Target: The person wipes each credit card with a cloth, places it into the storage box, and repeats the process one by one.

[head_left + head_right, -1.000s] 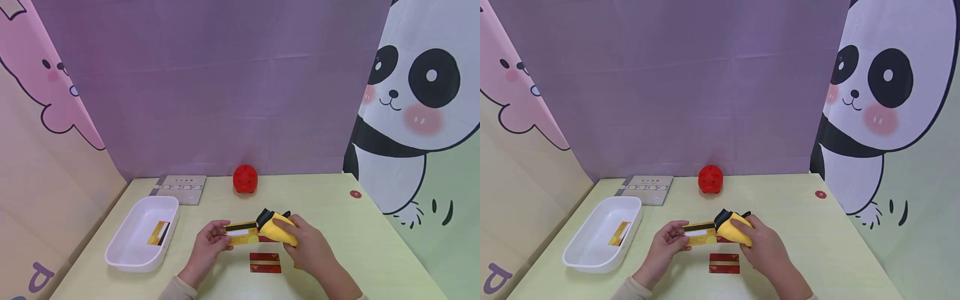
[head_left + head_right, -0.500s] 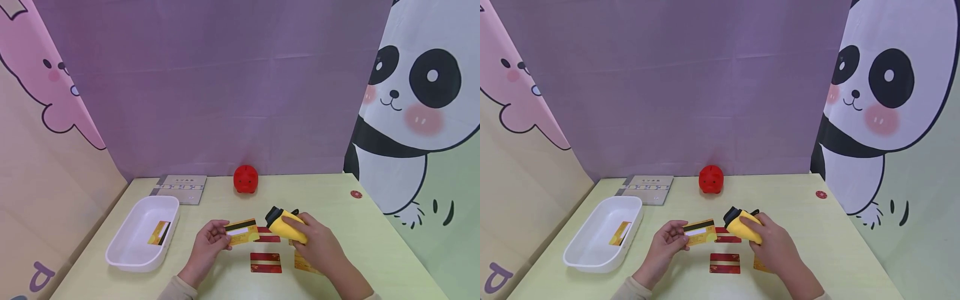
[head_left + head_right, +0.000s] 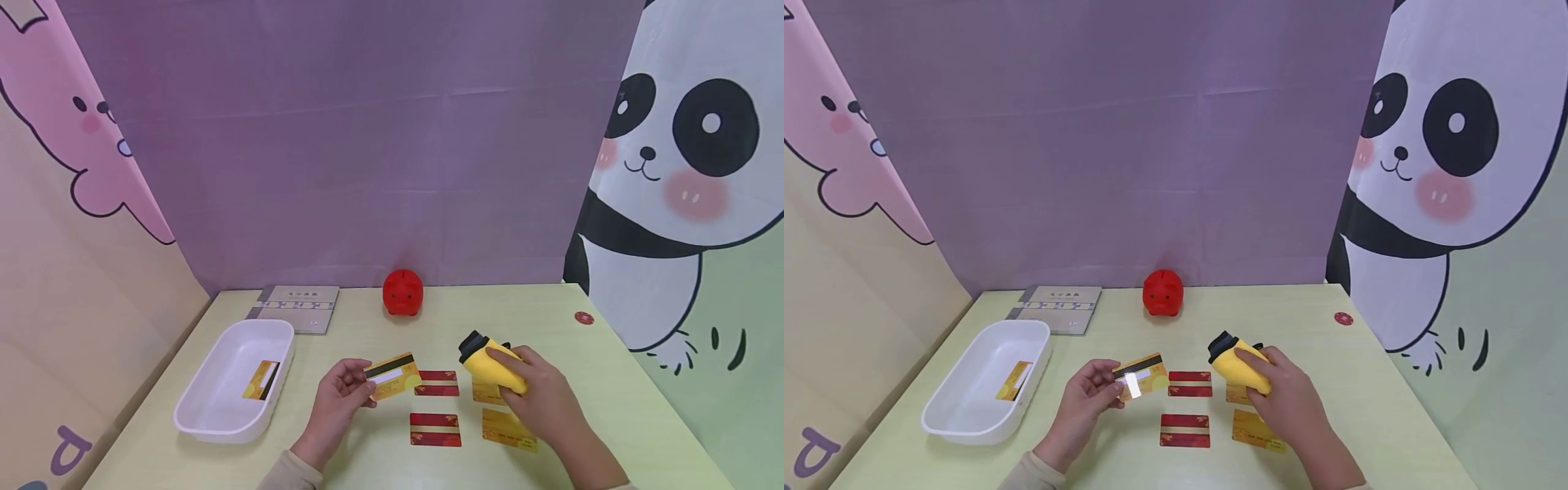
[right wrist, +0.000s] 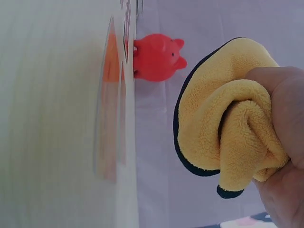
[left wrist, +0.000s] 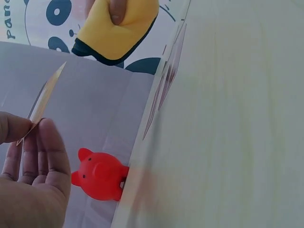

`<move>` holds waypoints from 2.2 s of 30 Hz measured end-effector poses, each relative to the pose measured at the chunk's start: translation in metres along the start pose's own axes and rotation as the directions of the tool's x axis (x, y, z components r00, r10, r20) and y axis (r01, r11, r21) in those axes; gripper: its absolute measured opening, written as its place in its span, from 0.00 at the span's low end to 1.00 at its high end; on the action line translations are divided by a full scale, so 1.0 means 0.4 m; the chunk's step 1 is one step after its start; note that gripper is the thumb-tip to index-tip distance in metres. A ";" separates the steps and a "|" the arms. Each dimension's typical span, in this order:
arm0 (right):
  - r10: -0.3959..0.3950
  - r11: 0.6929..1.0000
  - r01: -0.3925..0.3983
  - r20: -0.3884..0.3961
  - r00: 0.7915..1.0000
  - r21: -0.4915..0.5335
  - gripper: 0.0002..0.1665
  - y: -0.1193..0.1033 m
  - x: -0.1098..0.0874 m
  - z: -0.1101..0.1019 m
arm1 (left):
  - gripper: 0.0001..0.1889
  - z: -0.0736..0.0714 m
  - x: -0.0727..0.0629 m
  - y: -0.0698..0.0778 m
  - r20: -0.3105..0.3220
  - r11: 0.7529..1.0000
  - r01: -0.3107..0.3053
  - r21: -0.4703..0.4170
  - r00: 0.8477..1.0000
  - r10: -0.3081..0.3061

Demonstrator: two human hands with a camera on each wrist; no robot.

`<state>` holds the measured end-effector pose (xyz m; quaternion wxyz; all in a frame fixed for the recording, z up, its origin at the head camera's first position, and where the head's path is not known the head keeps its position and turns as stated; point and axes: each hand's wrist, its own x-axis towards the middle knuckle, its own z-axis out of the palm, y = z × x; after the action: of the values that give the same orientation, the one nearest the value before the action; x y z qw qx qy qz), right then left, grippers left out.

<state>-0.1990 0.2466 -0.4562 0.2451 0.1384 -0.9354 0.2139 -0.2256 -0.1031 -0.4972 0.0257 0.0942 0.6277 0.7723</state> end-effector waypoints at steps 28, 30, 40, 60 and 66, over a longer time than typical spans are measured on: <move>0.044 0.999 -0.043 -0.036 0.998 0.025 0.41 0.044 -0.007 0.000 | 0.17 -0.006 -0.003 0.041 -0.090 0.993 -0.085 -0.077 0.993 0.078; 0.049 0.998 -0.048 -0.031 0.998 0.028 0.41 0.045 -0.007 -0.002 | 0.17 -0.009 -0.001 0.049 -0.091 0.993 -0.090 -0.077 0.992 0.083; 0.053 0.998 -0.052 -0.025 0.998 0.027 0.41 0.047 -0.008 -0.002 | 0.18 -0.050 0.001 0.089 -0.138 0.993 -0.107 -0.043 0.985 0.100; 0.045 0.999 -0.045 -0.027 0.999 0.025 0.41 0.042 -0.006 -0.004 | 0.18 -0.202 -0.017 0.165 -0.285 0.976 -0.210 0.050 0.934 0.216; 0.056 0.998 -0.055 -0.009 0.998 0.031 0.41 0.042 -0.005 -0.007 | 0.20 -0.273 -0.027 0.179 -0.346 0.975 -0.217 0.054 0.912 0.222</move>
<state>-0.2022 0.2627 -0.4606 0.2417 0.1151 -0.9343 0.2355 -0.2289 -0.2253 -0.4497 -0.1739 0.0256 0.6132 0.7701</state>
